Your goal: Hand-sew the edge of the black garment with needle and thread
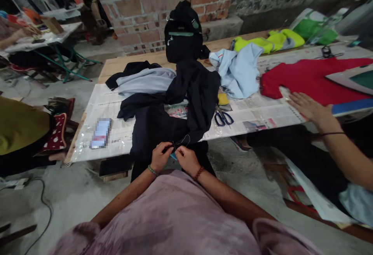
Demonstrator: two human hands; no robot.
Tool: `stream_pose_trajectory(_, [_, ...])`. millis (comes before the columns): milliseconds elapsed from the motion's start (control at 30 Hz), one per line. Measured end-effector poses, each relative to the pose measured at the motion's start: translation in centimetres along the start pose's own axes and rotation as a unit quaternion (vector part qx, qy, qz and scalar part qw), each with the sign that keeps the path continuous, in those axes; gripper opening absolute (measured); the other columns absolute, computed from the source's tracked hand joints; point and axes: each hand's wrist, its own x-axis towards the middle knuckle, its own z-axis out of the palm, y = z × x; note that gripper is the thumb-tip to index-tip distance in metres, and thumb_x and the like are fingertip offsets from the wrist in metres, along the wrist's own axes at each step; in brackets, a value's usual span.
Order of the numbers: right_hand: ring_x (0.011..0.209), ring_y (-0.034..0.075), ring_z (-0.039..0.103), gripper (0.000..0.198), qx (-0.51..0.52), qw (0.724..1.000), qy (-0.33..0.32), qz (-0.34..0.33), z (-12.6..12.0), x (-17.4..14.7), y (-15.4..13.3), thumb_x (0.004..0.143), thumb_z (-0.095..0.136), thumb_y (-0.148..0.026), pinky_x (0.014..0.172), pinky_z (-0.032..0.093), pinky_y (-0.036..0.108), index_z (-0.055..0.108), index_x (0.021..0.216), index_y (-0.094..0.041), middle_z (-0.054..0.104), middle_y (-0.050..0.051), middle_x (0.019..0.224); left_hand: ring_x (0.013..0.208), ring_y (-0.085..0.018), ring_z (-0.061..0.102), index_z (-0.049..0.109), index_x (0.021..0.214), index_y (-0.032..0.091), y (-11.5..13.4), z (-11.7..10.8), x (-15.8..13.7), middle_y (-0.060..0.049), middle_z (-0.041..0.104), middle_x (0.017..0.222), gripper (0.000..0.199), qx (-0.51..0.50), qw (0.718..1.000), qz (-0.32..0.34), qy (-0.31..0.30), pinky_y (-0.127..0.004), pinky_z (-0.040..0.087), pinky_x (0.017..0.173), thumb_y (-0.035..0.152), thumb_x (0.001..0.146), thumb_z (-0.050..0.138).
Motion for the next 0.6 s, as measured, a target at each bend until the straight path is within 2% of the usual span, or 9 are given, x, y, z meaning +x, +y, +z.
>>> stream_pose_trajectory(133, [0.052, 0.01, 0.048, 0.02, 0.003, 1.0, 0.007, -0.016, 0.1, 0.15, 0.36, 0.076, 0.043, -0.029, 0.052, 0.037, 0.02, 0.054, 0.063, -0.017, 0.053, -0.002, 0.055, 0.074, -0.014, 0.057, 0.065, 0.084, 0.021, -0.12, 0.07, 0.06, -0.002, 0.065, 0.08, 0.012, -0.005, 1.0, 0.004, -0.009, -0.028, 0.042, 0.07, 0.022, 0.076, 0.056])
stream_pose_trajectory(333, [0.05, 0.009, 0.044, 0.02, 0.015, 0.999, 0.03, -0.018, 0.14, 0.51, 0.48, 0.076, 0.043, -0.03, 0.049, 0.036, 0.019, 0.049, 0.061, -0.018, 0.049, -0.003, 0.052, 0.078, -0.014, 0.058, 0.066, 0.081, 0.023, 0.35, -0.31, -0.07, -0.003, 0.066, 0.078, 0.015, 0.075, 0.989, 0.122, -0.038, -0.034, 0.036, 0.08, 0.02, 0.079, 0.051])
stream_pose_trajectory(467, [0.045, 0.009, 0.042, 0.021, 0.051, 0.999, 0.009, -0.005, 0.11, 0.27, 0.48, 0.077, 0.042, -0.033, 0.044, 0.035, 0.019, 0.047, 0.062, -0.019, 0.045, -0.004, 0.047, 0.078, -0.015, 0.057, 0.066, 0.083, 0.024, 0.64, -0.67, -0.23, -0.003, 0.067, 0.08, 0.017, 0.129, 0.98, 0.146, -0.042, -0.037, 0.031, 0.085, 0.02, 0.08, 0.049])
stream_pose_trajectory(600, [0.041, 0.009, 0.042, 0.02, 0.092, 0.996, -0.006, 0.021, -0.13, -0.13, 0.54, 0.078, 0.043, -0.035, 0.042, 0.034, 0.019, 0.048, 0.065, -0.02, 0.043, -0.006, 0.045, 0.077, -0.015, 0.057, 0.064, 0.083, 0.024, 0.59, -0.75, -0.29, -0.003, 0.066, 0.082, 0.017, 0.13, 0.976, 0.171, -0.047, -0.036, 0.03, 0.086, 0.019, 0.079, 0.049])
